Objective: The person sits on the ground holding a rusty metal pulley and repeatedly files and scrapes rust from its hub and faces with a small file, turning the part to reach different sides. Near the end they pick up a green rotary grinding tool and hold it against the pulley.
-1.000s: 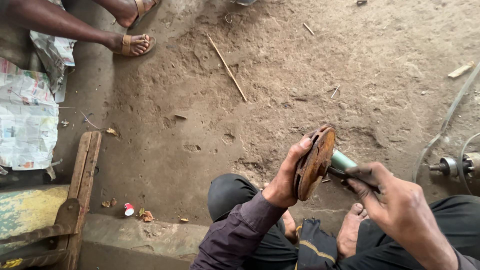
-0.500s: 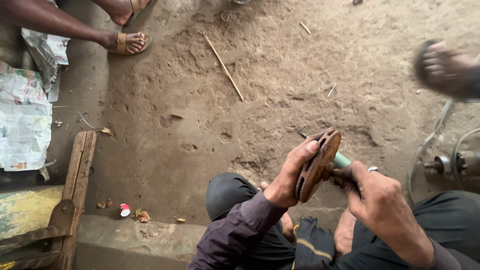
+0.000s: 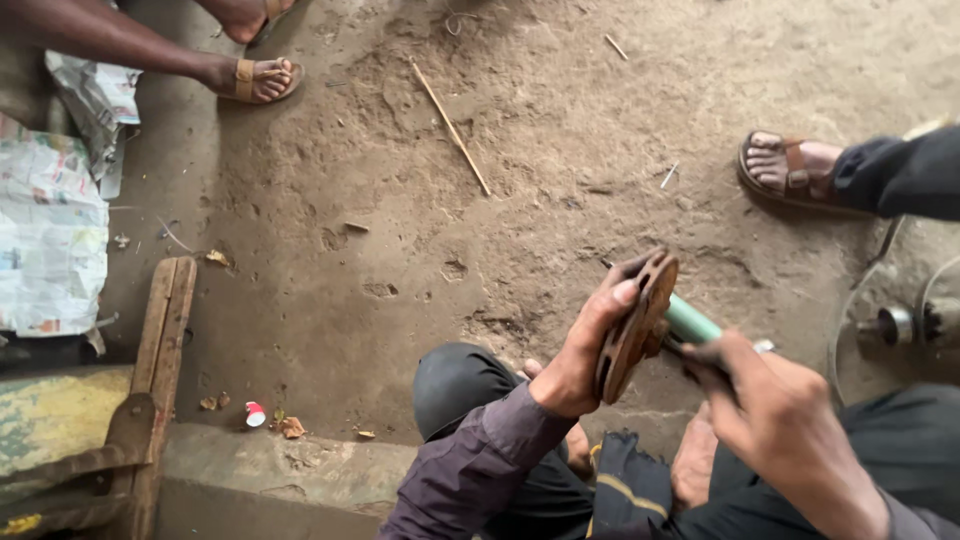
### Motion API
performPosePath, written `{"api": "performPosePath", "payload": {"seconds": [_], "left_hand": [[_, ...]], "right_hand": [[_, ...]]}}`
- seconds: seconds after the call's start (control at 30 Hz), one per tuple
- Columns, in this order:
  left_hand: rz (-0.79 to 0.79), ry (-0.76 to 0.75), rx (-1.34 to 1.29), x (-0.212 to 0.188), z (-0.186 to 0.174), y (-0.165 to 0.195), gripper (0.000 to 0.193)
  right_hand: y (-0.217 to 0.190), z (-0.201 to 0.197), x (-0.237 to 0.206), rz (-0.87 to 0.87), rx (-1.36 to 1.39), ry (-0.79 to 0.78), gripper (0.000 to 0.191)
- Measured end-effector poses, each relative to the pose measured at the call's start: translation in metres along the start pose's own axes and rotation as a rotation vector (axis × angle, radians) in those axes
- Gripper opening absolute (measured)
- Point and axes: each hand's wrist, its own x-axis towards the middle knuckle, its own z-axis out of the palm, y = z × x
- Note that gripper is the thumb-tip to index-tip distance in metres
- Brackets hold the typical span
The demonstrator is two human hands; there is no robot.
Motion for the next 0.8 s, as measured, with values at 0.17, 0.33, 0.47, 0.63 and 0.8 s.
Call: {"api": "performPosePath", "payload": {"seconds": [0.17, 0.33, 0.47, 0.63, 0.8], "left_hand": [[0.001, -0.06, 0.041, -0.002, 0.0, 0.004, 0.073], [0.025, -0.024, 0.063, -0.001, 0.003, 0.004, 0.071], [0.046, -0.062, 0.103, -0.002, 0.002, 0.007, 0.072], [0.026, -0.03, 0.127, -0.003, 0.005, 0.006, 0.075], [0.062, -0.067, 0.183, -0.002, 0.004, 0.008, 0.078]], "right_hand": [[0.0, 0.003, 0.001, 0.008, 0.021, -0.03, 0.036], [0.006, 0.009, 0.001, 0.017, -0.021, 0.004, 0.04], [0.015, 0.007, 0.0, -0.022, 0.123, -0.004, 0.026], [0.017, 0.006, 0.001, 0.043, -0.012, -0.032, 0.043], [0.014, 0.001, 0.002, 0.072, 0.074, -0.079, 0.027]]}}
